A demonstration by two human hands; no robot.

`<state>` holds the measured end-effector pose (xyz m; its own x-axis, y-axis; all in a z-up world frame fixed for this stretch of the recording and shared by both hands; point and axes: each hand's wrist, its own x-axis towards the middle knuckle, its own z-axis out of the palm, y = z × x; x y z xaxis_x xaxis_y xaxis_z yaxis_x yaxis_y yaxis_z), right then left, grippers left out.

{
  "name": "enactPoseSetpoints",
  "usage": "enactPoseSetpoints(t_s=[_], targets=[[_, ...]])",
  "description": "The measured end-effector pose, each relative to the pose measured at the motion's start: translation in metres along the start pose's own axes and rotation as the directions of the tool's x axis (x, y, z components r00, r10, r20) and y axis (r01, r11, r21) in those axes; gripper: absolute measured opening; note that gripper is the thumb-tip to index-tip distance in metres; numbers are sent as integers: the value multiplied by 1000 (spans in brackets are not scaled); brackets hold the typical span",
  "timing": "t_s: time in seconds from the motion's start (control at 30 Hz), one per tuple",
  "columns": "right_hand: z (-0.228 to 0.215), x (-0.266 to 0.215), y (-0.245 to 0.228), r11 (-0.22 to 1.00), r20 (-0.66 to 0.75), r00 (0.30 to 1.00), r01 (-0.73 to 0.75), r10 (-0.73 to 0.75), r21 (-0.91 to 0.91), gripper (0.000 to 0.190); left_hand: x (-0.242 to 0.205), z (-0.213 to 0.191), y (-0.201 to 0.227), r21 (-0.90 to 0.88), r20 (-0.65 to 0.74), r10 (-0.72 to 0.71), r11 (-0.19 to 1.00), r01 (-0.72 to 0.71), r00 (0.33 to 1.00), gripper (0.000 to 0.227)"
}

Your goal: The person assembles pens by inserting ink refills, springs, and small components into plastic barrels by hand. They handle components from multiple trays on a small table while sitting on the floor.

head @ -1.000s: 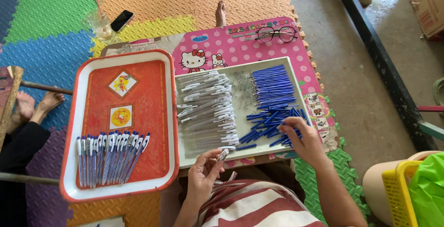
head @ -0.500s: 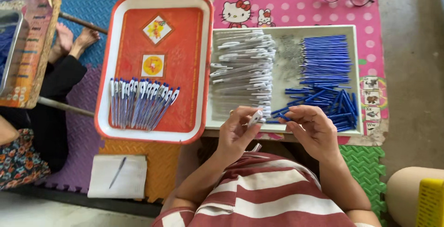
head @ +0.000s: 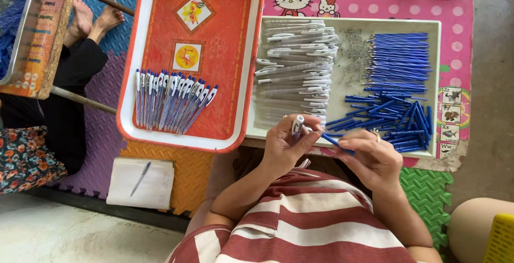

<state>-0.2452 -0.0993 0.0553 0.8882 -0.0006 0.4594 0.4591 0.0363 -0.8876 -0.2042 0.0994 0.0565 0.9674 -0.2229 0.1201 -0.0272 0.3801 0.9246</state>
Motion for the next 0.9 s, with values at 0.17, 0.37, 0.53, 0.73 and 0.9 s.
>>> enactPoseSetpoints(t_s=[0.17, 0.37, 0.53, 0.73, 0.9], targets=[[-11, 7, 9, 975, -17, 983, 181, -185, -125, 18, -4, 9, 15, -70, 58, -30, 997, 34, 998, 21], [1, 18, -19, 999, -253, 967, -16, 25, 38, 24, -11, -1, 18, 116, 359, -28, 993, -15, 933, 28], [3, 32, -35, 996, -144, 988, -60, 49, -73, 28, -11, -3, 25, 236, 387, -65, 971, -30, 920, 21], [9, 39, -40, 993, -78, 994, -83, 77, -80, 26, -16, -11, 19, 189, 468, -212, 972, 137, 858, 34], [4, 38, -38, 990, -65, 991, -123, 119, -62, 26, -14, -8, 26, 209, 469, -195, 972, 107, 862, 37]])
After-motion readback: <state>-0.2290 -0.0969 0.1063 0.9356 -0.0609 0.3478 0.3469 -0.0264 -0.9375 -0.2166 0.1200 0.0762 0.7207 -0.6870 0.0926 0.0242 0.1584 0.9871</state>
